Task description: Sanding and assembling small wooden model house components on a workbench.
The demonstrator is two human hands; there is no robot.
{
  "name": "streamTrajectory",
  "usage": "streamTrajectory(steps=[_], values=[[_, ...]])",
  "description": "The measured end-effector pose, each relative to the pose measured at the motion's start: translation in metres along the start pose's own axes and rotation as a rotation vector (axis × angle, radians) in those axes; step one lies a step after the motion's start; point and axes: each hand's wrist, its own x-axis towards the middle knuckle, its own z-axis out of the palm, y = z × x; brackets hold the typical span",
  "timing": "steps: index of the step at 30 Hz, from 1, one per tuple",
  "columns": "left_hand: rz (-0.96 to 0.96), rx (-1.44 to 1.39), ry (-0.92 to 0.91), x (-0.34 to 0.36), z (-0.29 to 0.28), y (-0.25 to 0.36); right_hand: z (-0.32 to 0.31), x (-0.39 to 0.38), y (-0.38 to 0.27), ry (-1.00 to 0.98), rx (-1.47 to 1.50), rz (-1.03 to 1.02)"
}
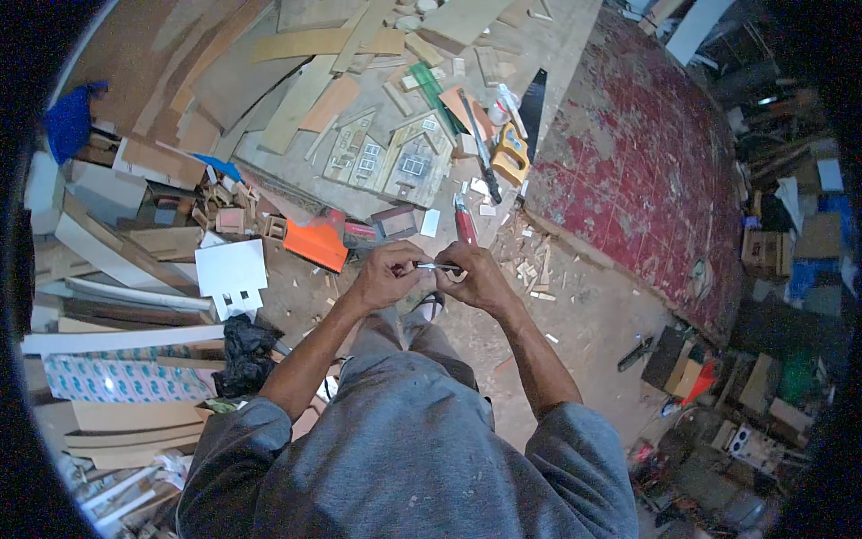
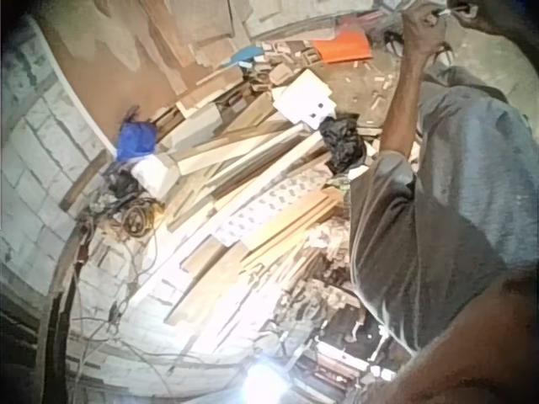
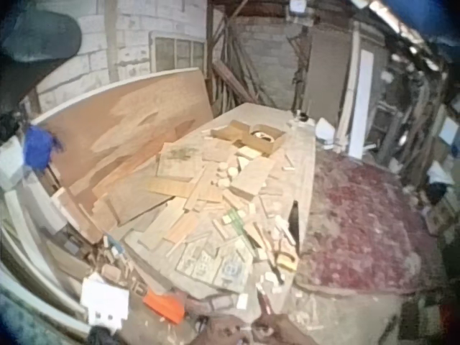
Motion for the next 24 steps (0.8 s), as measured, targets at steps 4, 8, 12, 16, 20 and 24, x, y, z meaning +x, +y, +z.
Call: streamTrajectory(steps=[4,8,12,16,20,24], values=[[0.135,0.126,-0.002,0.000,0.011,0.010,-0.005,-0.016,0.001,0.019,0.010,0.005],[0.198,0.165,-0.027,0.006,0.020,0.009,-0.006,-0.027,0.011,0.037,0.045,0.017],[0.185,0.191,-0.050,0.010,0.026,-0.016,-0.001,-0.031,0.035,0.034,0.089,0.061],[0.100,0.272,0.060,0.020,0.039,-0.086,0.011,-0.026,0.100,0.243,0.049,0.231],[0.104,0.442,0.176,0.031,0.046,-0.133,0.045,0.000,0.137,0.378,-0.483,0.401],[0.099,0.561,0.112,0.045,0.061,-0.144,0.062,0.002,0.168,0.331,-0.556,0.543]])
